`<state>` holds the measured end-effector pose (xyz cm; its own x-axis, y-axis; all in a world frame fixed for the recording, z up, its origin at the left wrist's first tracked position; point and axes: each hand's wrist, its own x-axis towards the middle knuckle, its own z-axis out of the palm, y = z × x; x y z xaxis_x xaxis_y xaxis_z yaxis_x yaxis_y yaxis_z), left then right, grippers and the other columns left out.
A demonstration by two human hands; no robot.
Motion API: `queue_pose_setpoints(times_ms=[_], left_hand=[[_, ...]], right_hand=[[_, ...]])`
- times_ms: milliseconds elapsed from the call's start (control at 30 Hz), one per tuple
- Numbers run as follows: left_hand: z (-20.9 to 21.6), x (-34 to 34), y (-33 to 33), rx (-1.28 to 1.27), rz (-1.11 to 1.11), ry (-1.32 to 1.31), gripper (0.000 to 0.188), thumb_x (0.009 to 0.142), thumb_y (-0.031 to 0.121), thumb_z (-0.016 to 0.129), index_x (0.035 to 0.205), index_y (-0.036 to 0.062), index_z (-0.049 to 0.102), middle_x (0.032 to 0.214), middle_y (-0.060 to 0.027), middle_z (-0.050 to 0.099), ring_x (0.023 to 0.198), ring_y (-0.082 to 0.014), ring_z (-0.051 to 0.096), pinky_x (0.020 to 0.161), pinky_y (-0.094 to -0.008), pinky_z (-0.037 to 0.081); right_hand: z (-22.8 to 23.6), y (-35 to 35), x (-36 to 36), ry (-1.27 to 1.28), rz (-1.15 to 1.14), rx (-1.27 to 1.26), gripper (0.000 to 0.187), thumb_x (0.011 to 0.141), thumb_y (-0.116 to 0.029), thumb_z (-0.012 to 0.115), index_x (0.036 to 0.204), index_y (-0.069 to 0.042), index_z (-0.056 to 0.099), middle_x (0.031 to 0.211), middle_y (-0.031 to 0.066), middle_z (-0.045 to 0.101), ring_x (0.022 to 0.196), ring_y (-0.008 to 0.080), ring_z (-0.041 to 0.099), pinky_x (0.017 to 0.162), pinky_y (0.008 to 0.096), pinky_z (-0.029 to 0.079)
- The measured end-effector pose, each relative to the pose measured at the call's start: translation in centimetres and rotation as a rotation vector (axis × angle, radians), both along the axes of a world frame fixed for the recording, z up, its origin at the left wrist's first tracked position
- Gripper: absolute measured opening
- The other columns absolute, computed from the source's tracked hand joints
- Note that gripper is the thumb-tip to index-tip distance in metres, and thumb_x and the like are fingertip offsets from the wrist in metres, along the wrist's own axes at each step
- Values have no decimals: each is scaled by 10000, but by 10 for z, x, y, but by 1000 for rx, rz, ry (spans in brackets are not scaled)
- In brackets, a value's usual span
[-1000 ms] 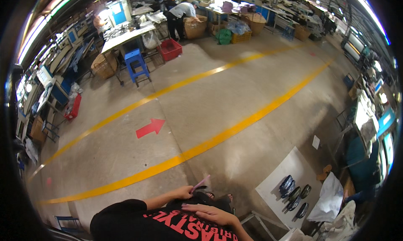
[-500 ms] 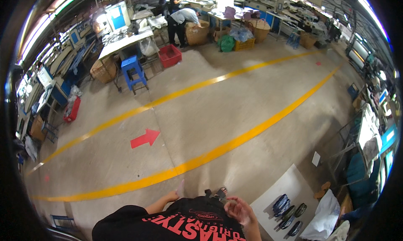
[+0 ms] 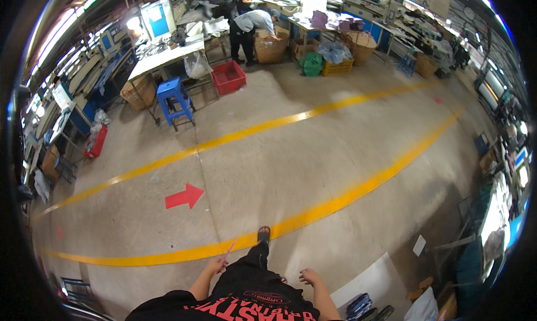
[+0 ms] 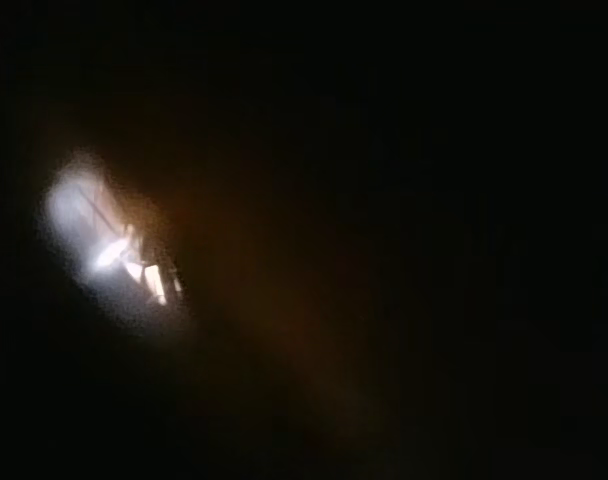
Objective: The person picks up and stacks fabric shoe parts on a table, then walks through the factory floor to another workstation. They pick up plastic bags containing parts, open them, and place the contents on the table while another worker sorts nearby.
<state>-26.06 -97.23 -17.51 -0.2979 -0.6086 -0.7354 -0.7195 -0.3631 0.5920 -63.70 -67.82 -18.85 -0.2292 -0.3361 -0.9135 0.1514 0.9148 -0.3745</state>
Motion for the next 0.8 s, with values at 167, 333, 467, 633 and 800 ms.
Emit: queue_pose_setpoints(times_ms=[167, 333, 467, 633, 800], left_hand=[[-15, 5, -45, 219, -84, -148, 233, 912, 187, 562, 859, 4, 696, 721, -147, 652, 590, -249, 629, 499, -410, 480], [-22, -73, -138, 417, -64, -367, 243, 859, 173, 559, 926, 3, 720, 755, -179, 665, 674, -275, 668, 572, -467, 512], [-25, -199, -265, 146, -746, -527, 385, 878, 214, 525, 1136, -9, 704, 1039, -260, 712, 970, -393, 695, 831, -493, 531], [-7, -402, -402, -236, -456, -332, 421, 944, 318, 481, 1129, 11, 701, 1199, -244, 667, 1120, -416, 631, 939, -482, 495], [23, -608, -492, -194, -249, -112, 384, 955, 311, 472, 1078, 22, 693, 957, -199, 694, 834, -326, 680, 720, -440, 553]], right_hand=[[-46, -116, -85, 72, 435, -12, 383, 939, -329, 546, 1068, 0, 695, 1105, 165, 692, 894, 230, 677, 673, 380, 539], [-8, -212, -172, 163, 234, -71, 392, 918, -328, 584, 1187, -62, 685, 1136, 166, 695, 993, 257, 668, 824, 416, 541], [7, -258, -233, 569, 47, -76, 437, 914, -331, 602, 1259, -68, 656, 1258, 159, 656, 1095, 258, 645, 968, 408, 492], [-21, -272, -298, 19, -567, -250, 453, 871, -394, 637, 1211, -100, 690, 1107, 103, 703, 1092, 262, 630, 959, 445, 482], [17, -289, -429, -28, -577, -379, 406, 872, -311, 649, 1179, -51, 698, 1072, 87, 716, 1019, 238, 654, 940, 396, 489]])
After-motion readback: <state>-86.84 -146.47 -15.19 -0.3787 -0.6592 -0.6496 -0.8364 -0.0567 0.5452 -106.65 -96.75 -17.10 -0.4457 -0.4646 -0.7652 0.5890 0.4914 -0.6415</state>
